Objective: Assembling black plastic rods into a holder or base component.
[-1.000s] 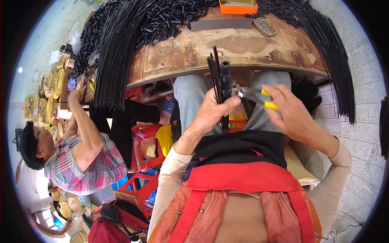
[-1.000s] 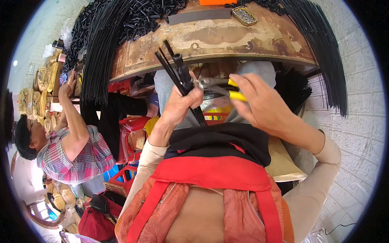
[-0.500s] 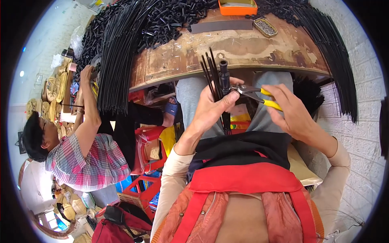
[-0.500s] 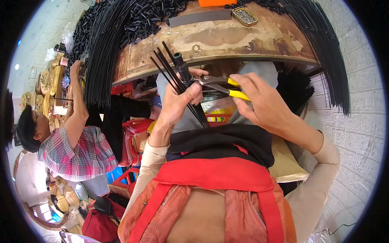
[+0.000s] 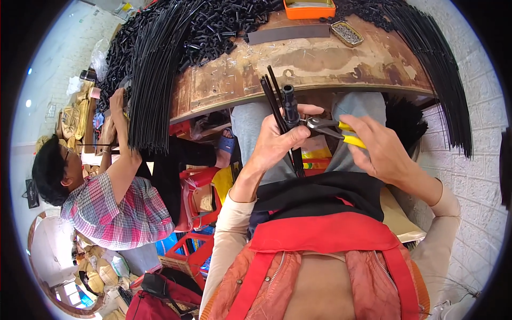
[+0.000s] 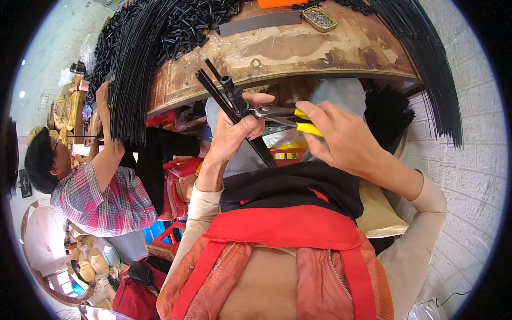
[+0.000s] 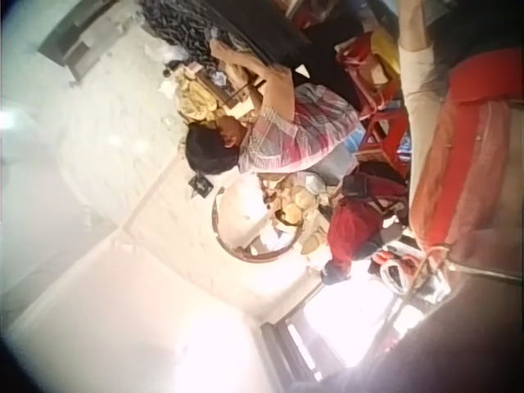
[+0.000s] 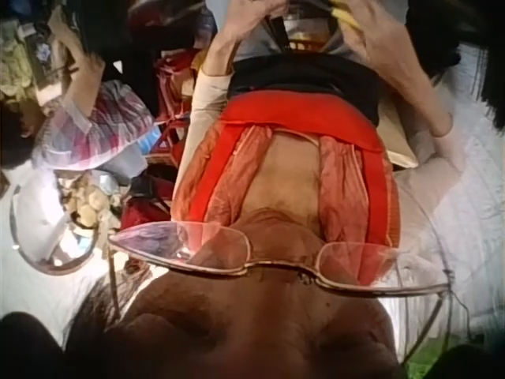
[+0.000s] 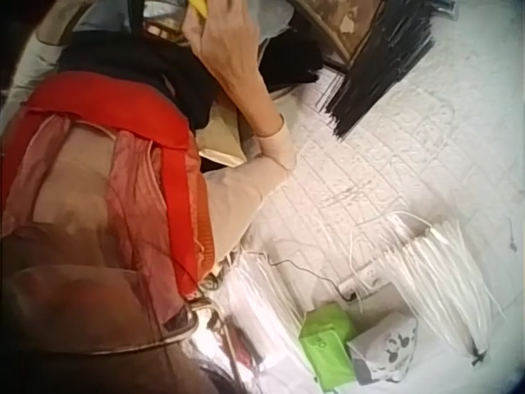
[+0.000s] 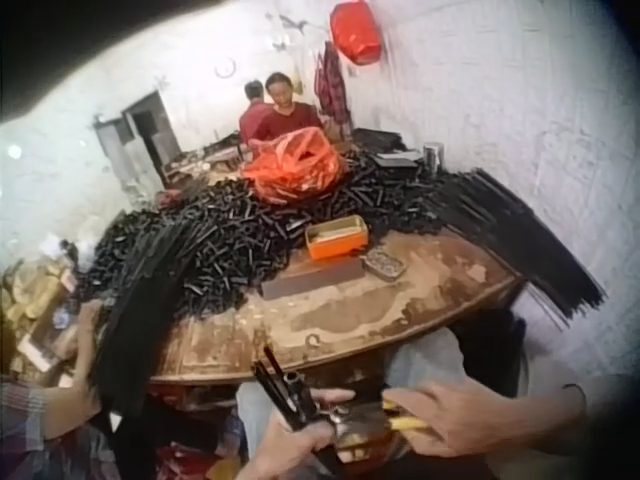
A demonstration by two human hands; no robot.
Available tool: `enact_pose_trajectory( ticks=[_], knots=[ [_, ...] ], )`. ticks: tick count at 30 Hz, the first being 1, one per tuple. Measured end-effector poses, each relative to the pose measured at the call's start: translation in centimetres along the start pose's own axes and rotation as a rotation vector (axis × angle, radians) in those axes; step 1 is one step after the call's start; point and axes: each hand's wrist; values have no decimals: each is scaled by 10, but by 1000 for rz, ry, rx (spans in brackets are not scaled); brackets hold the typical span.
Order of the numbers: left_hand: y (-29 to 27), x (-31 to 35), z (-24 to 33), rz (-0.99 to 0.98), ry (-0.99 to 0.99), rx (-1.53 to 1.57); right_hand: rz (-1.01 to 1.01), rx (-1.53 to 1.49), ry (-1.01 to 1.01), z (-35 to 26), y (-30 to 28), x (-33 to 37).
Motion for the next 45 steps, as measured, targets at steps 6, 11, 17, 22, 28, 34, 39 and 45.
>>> enact_pose_trajectory(
  ticks=[6, 11, 17, 22, 28, 34, 39, 45],
  knots=[
    [-3, -5, 1, -166, -22, -54, -885, -1374, 724, 15, -12, -4],
    [-4, 2, -4, -75, 6, -50, -551, -932, 642, -12, -27, -11],
    [3, 8, -7, 7, 41, -16, -344, -372, 320, -2, -7, -10],
    [-3, 7, -14, -11, 25, 1, -430, -850, 535, -9, 9, -4],
    [5, 1, -10, 24, 37, -65, -397, -816, 540, -11, -3, -6],
    [24, 0, -3, 173, -5, -113, -436, -963, 789, -10, 1, -1],
    [5, -1, -10, 105, 130, -20, -4, -256, 142, 38, 20, -16],
    [0, -16, -14, 45, 85, -48, 236, 398, 102, 174, -36, -102]
  ],
)
Point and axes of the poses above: each hand's wrist, its own x-axis away from the middle knuckle, its own y-axis out of the palm, z = x × y, and after that the axes turned 1 degree about z, right-handed
